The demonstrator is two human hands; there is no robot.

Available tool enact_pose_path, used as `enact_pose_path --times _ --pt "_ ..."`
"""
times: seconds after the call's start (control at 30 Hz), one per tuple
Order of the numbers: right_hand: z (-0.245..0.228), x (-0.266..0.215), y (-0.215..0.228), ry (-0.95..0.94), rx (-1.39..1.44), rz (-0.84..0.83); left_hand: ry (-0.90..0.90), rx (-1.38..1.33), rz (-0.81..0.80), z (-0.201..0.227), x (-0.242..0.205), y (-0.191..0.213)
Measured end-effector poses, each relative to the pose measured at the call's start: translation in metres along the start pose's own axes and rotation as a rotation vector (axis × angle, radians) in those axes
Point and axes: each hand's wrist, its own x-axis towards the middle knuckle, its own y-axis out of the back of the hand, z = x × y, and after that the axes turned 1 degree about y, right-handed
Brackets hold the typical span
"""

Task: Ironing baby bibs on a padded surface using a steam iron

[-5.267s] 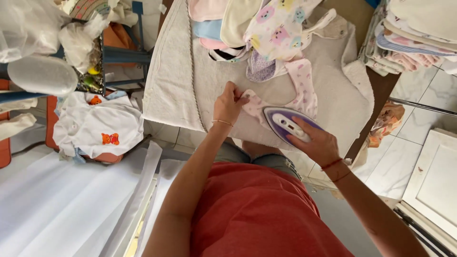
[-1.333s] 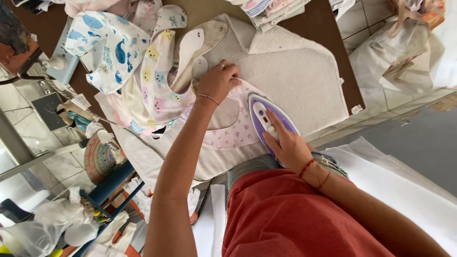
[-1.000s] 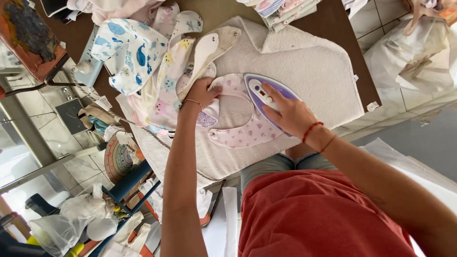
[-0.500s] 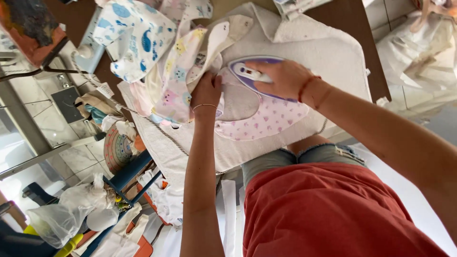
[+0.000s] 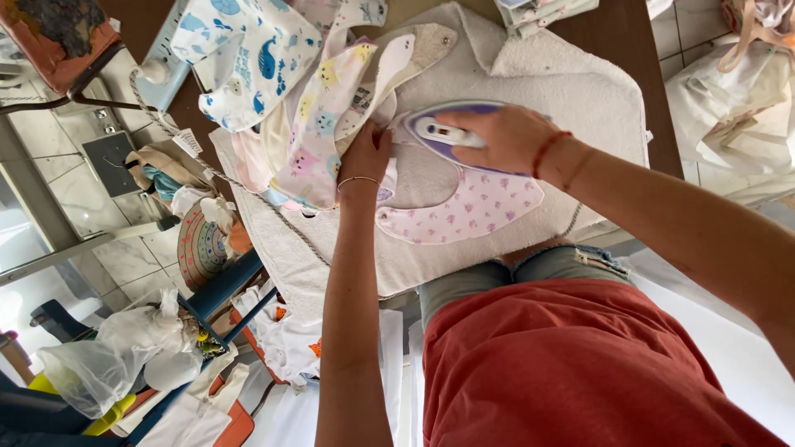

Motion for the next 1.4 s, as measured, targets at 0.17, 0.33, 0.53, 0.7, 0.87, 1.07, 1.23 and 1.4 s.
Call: enact_pose_path --times 0.17,0.33,0.53,0.7,0.87,1.07,1.23,1.4 --pt "0.0 -0.009 -0.002 0.031 0.007 -0.001 0.029 -0.003 -0.024 -0.004 0.002 -0.002" --pt "0.012 -0.031 -0.011 -0.068 -0.024 -0.059 0.086 -0.068 -0.067 -0.002 0.001 0.001" --pt "-0.001 0.004 -0.014 0.035 0.07 0.067 0.04 -0.077 -0.035 -0.011 0.009 -0.007" --pt "0.012 0.004 -0.022 0.074 0.006 0.093 -0.094 -0.102 0.065 -0.006 -0.004 0.001" --pt "0.023 -0.075 -0.019 0.053 -0.021 -0.2 -0.085 -0.102 0.137 -0.001 -0.012 -0.002" --pt "0.047 -0.082 -0.022 0.094 -0.21 -0.208 -0.127 -0.054 0.226 -0.024 0.018 -0.03" --pt "0.068 -0.059 -0.035 -0.054 -0.155 0.166 -0.068 0.099 0.274 -0.002 -0.01 -0.025" --pt "0.055 -0.087 -0.032 -0.02 -0.234 -0.195 -0.461 0.381 0.891 0.011 -0.047 -0.043"
